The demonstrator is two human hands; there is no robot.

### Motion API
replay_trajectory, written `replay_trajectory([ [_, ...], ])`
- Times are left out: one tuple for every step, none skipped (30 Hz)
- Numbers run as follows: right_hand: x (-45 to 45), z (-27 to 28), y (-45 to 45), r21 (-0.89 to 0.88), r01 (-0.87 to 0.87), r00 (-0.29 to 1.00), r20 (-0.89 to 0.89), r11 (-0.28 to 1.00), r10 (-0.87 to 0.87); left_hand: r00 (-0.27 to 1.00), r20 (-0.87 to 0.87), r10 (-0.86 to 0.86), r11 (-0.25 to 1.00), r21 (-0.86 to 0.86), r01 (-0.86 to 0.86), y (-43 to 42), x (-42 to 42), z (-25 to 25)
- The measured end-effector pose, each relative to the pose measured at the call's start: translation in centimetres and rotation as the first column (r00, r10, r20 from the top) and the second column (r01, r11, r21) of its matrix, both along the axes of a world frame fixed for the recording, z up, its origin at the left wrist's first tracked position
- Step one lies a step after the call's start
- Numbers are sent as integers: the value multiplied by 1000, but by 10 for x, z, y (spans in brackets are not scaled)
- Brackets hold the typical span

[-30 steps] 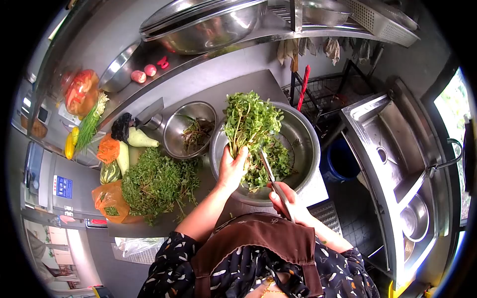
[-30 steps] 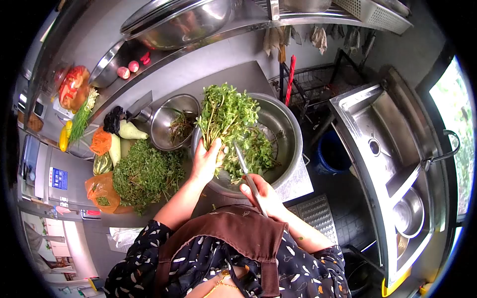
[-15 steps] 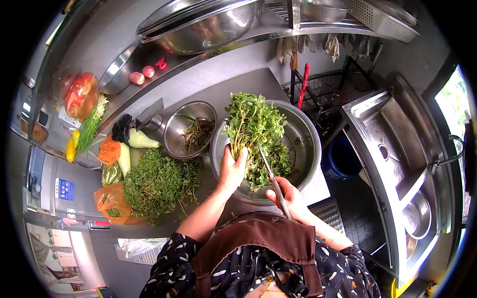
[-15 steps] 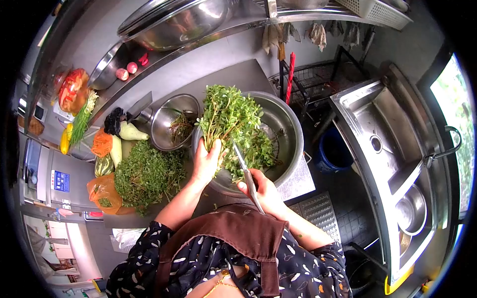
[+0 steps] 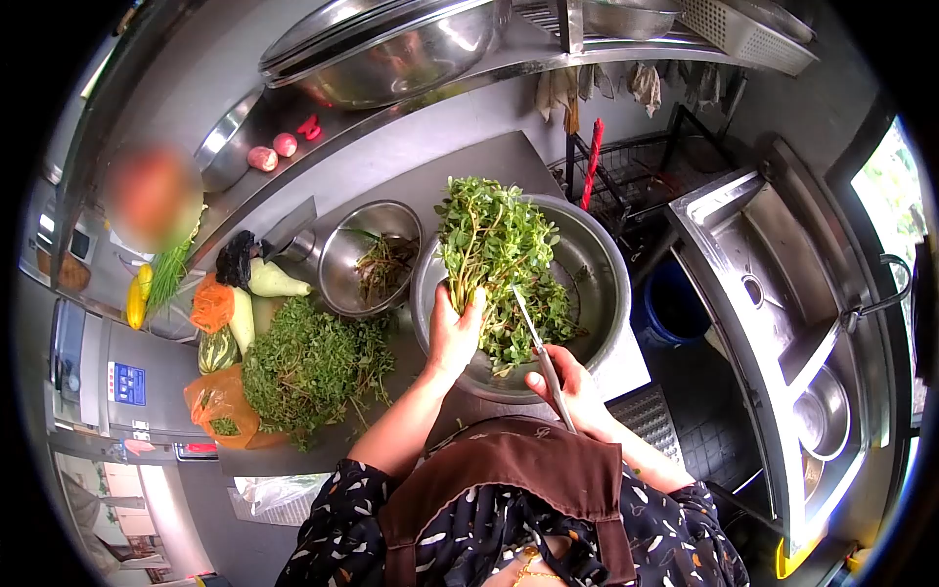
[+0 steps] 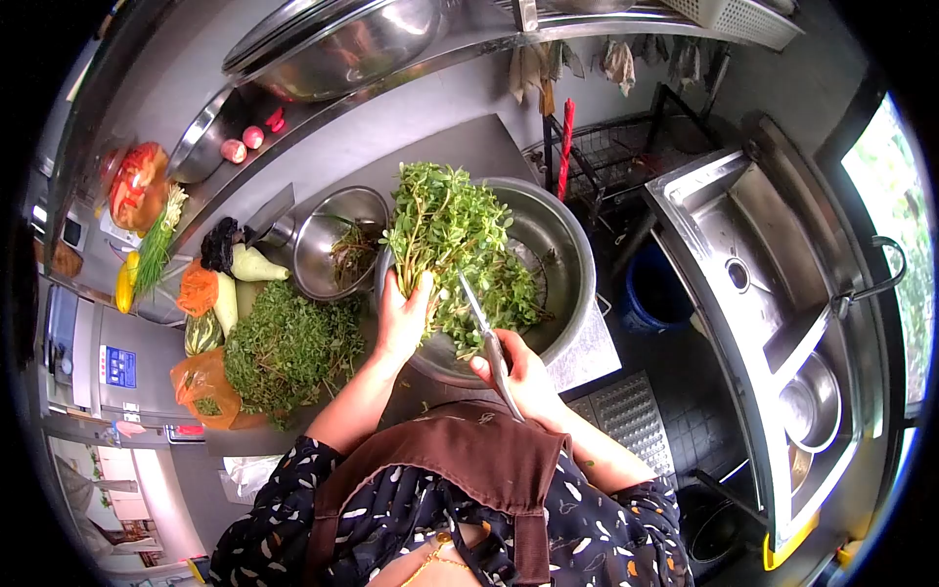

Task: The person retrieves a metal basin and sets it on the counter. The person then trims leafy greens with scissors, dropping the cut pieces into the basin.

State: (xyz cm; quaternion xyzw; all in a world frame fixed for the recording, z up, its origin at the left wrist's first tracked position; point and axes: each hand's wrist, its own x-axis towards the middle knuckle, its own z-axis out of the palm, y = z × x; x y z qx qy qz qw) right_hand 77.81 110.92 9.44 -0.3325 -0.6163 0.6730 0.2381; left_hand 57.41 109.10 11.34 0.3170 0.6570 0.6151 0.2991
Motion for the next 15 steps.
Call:
replay_trajectory([
  [-2,-2,1,49,20,1000,-11,999,-20,999,31,-8,1000,-28,9,-1,1,3],
  [-2,-1,2,48,21,1000,-10,999,-21,999,33,-9,1000,-29,10,-1,-2,-3],
  [-4,2,4,58,15,999,42,998,-18,996,-82,-20,999,-32,18,-1,-5,-9],
  [-4,4,5,68,9,996,93,998,-15,980,-196,-31,999,-36,25,-1,-7,-14],
  [-5,1,4,68,8,996,93,998,-15,980,-196,-31,999,-36,25,-2,-8,-19],
  [-6,-3,4,80,10,996,92,997,-17,972,-233,-29,999,-24,25,-2,-6,-14],
  [-6,-5,4,92,10,996,90,996,-19,962,-271,-27,1000,-12,24,-1,-5,-11],
  [-5,-5,3,92,8,996,91,996,-16,969,-247,-22,999,40,33,0,-4,-11],
  [-3,-2,3,21,-13,994,111,1000,10,969,-246,-19,999,41,30,1,-6,-12],
  [-1,1,2,-50,-31,991,130,998,38,991,-127,-27,996,76,37,1,-7,-15],
  [2,5,0,-50,-33,991,130,998,39,999,-7,-38,993,113,39,2,-9,-17],
  [4,8,-2,-189,-25,998,58,982,37,997,-81,-6,989,148,18,5,-8,-12],
  [5,10,-3,-326,-25,1000,-11,945,23,997,-79,-5,989,147,16,5,-8,-7],
  [6,11,-3,-346,-75,997,-29,935,69,1000,31,-5,993,120,1,4,-9,0],
  [7,10,-4,-348,-75,997,-27,935,70,991,137,-1,997,76,-10,5,-10,3],
])
